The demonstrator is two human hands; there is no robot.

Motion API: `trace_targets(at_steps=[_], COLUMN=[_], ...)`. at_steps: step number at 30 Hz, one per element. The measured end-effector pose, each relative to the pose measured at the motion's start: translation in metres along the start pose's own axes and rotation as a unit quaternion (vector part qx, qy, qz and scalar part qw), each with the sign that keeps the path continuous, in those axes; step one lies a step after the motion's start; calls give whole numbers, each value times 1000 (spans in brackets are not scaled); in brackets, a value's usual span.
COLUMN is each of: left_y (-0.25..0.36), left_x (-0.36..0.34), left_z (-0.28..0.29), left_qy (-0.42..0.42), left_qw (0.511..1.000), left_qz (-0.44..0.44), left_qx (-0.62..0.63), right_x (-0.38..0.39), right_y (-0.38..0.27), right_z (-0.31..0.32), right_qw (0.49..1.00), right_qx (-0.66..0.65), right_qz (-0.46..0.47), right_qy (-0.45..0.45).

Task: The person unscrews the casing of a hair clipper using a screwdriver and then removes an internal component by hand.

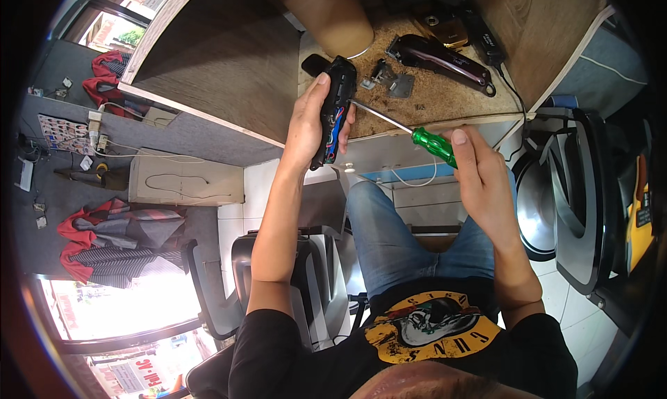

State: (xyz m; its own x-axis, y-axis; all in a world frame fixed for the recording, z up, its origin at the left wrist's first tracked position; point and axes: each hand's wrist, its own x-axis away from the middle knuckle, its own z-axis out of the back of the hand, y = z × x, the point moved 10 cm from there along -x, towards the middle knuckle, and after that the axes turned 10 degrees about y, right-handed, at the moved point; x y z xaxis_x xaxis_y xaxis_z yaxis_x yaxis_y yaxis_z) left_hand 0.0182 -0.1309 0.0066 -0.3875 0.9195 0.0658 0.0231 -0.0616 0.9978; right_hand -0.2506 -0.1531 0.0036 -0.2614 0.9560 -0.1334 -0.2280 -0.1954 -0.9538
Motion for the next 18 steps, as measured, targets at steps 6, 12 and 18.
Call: trace_targets(at_steps=[6,12,18], left_y=[2,1,2], left_x=[1,1,2], left_z=[-2,-4,-6], left_qy=[-4,-14,-17], left_qw=[1000,999,999], left_qz=[-7,-9,-15], left_qx=[-16,-29,-29], right_x=[7,9,13], right_y=[3,-3,1], right_z=[-8,-10,-19], right_qw=[995,996,992], right_qx=[72,6,20], right_qz=[19,75,-30], right_qy=[-62,-48,-120])
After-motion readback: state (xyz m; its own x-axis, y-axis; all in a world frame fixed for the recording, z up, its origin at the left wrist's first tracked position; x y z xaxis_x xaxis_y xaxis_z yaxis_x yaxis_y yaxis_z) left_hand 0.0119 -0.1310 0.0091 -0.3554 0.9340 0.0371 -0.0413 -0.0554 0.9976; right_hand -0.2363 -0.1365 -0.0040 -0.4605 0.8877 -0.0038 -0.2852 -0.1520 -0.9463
